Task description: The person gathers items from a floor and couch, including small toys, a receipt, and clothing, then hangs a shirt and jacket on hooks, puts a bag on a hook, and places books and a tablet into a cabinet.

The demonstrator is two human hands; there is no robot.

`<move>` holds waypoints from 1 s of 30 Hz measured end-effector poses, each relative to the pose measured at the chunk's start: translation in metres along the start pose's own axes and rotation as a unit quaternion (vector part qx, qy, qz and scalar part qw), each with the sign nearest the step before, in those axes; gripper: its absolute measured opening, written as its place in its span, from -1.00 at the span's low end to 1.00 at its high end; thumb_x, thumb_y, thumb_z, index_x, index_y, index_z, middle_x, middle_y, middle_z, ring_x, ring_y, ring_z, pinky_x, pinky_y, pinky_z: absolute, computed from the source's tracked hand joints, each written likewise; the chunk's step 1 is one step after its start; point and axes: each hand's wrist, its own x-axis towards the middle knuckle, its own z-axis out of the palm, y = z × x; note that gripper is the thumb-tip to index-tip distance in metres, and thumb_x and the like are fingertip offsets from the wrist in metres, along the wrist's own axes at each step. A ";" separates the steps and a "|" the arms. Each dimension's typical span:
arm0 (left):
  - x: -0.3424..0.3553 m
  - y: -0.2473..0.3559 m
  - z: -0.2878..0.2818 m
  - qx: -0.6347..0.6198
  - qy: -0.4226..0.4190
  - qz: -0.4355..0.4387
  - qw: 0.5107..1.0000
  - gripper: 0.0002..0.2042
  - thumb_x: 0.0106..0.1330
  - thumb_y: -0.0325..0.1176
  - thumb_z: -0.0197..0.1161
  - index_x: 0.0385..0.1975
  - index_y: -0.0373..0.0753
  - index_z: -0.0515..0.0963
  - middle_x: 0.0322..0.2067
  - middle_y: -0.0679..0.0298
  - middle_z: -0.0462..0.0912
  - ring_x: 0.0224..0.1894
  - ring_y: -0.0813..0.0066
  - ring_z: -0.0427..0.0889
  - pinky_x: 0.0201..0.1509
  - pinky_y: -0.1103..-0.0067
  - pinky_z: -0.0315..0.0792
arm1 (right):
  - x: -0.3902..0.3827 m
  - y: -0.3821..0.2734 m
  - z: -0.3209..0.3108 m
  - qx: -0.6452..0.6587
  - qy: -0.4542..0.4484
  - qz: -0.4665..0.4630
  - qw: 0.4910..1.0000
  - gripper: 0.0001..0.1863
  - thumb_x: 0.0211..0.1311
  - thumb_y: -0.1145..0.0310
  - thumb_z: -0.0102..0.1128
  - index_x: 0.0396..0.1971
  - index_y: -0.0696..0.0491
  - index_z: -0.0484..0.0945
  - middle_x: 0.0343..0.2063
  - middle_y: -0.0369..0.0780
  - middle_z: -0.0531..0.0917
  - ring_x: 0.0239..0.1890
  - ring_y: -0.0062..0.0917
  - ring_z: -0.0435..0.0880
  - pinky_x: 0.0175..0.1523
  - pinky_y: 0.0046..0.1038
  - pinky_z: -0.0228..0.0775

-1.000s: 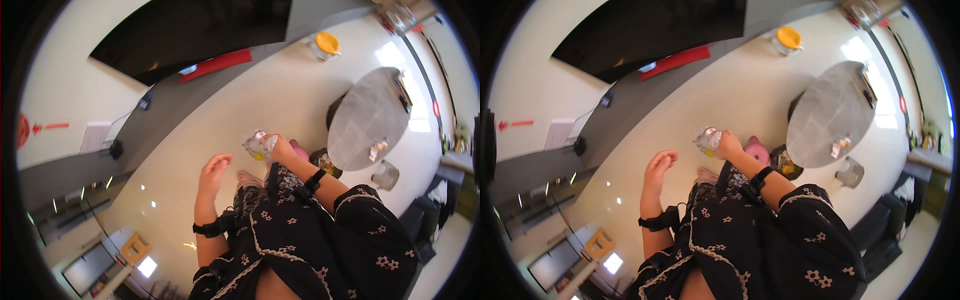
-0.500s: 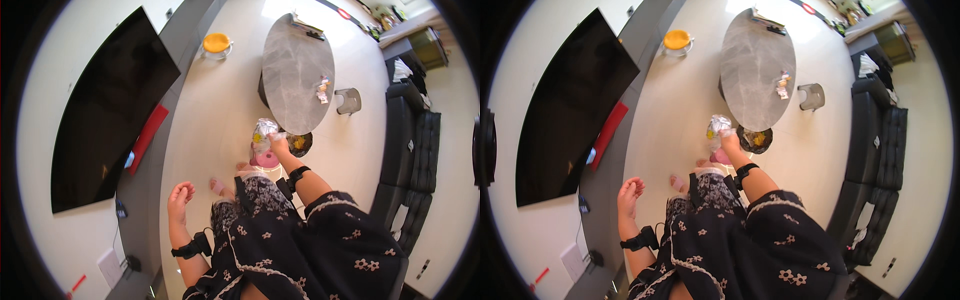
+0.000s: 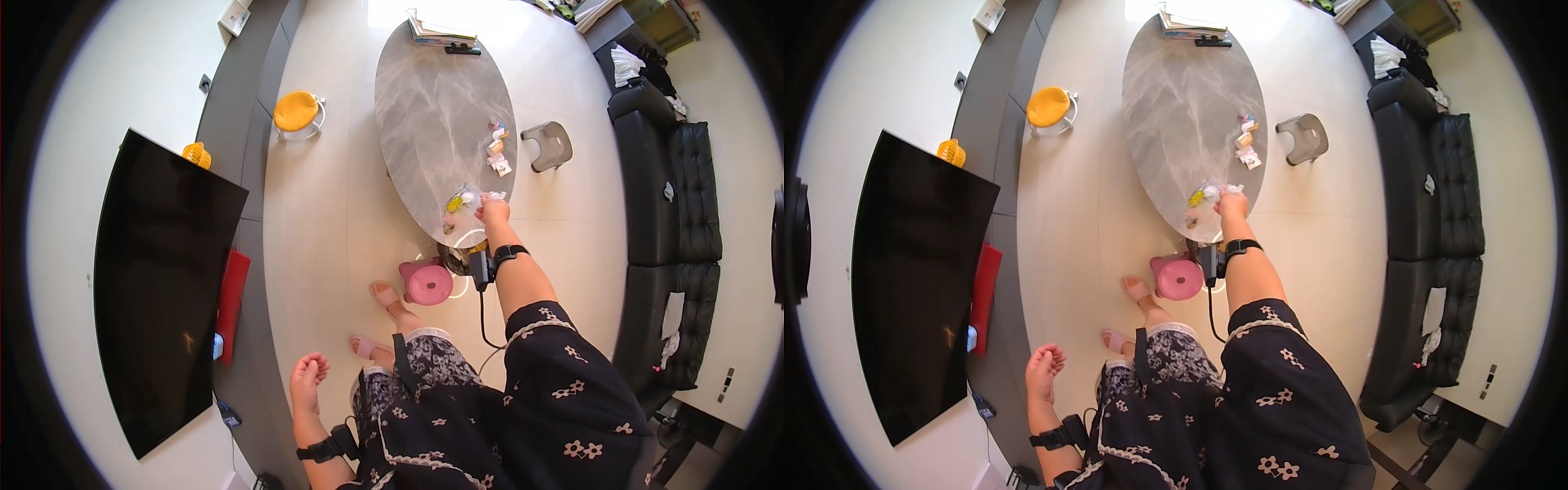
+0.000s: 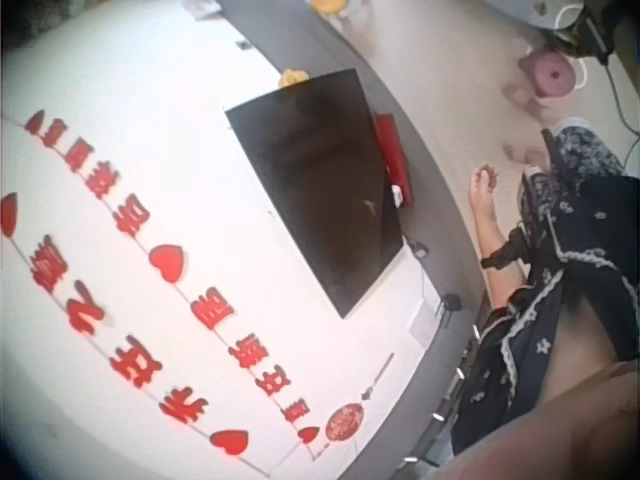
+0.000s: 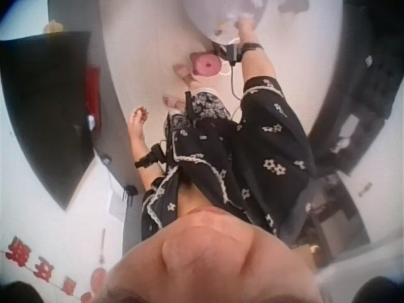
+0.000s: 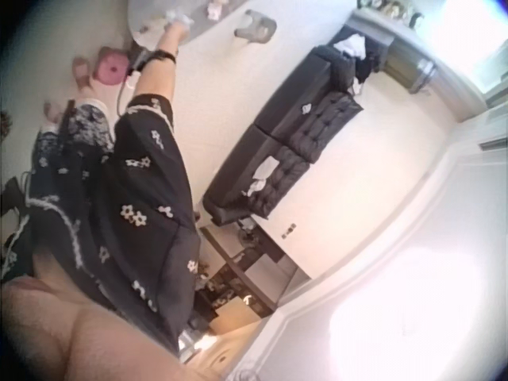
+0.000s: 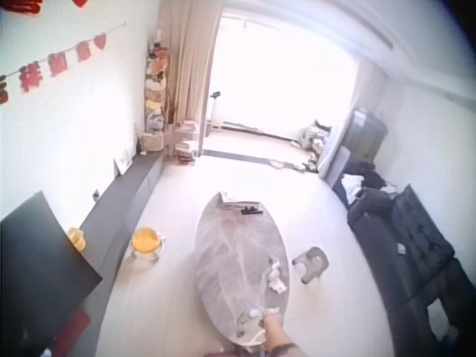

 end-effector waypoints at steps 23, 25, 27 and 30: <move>0.031 0.036 0.028 0.119 -0.031 0.003 0.992 -0.79 0.29 -0.31 -0.04 -0.21 -0.28 0.41 -0.33 0.27 0.54 -0.30 0.56 0.53 -0.22 0.69 0.38 | 0.009 0.154 -0.046 -0.396 -0.201 -0.151 0.883 -0.81 0.00 0.34 0.07 -0.40 0.10 0.56 -0.60 -0.19 0.57 -0.56 -0.54 0.54 -0.45 -0.46 0.38; 0.022 0.035 0.012 0.114 -0.038 0.013 0.993 -0.79 0.29 -0.30 -0.04 -0.19 -0.26 0.40 -0.32 0.28 0.54 -0.29 0.54 0.53 -0.22 0.67 0.38 | -0.044 0.171 -0.068 -0.465 -0.209 -0.194 0.838 -0.76 -0.05 0.34 0.06 -0.37 0.11 0.57 -0.55 -0.15 0.59 -0.57 -0.48 0.57 -0.39 -0.44 0.41; 0.018 0.031 0.000 0.112 -0.058 0.022 0.992 -0.79 0.29 -0.29 -0.03 -0.19 -0.25 0.40 -0.32 0.28 0.54 -0.28 0.54 0.53 -0.21 0.66 0.37 | -0.082 0.191 -0.097 -0.464 -0.220 -0.155 0.844 -0.76 -0.04 0.34 0.06 -0.36 0.11 0.57 -0.55 -0.16 0.59 -0.56 -0.48 0.57 -0.39 -0.44 0.41; 0.006 0.027 -0.020 0.107 -0.085 0.033 0.990 -0.79 0.28 -0.28 -0.03 -0.18 -0.23 0.40 -0.31 0.29 0.54 -0.27 0.52 0.52 -0.20 0.64 0.37 | -0.140 0.230 -0.135 -0.455 -0.235 -0.097 0.853 -0.74 -0.04 0.35 0.04 -0.33 0.12 0.56 -0.54 -0.17 0.59 -0.56 -0.50 0.57 -0.39 -0.45 0.41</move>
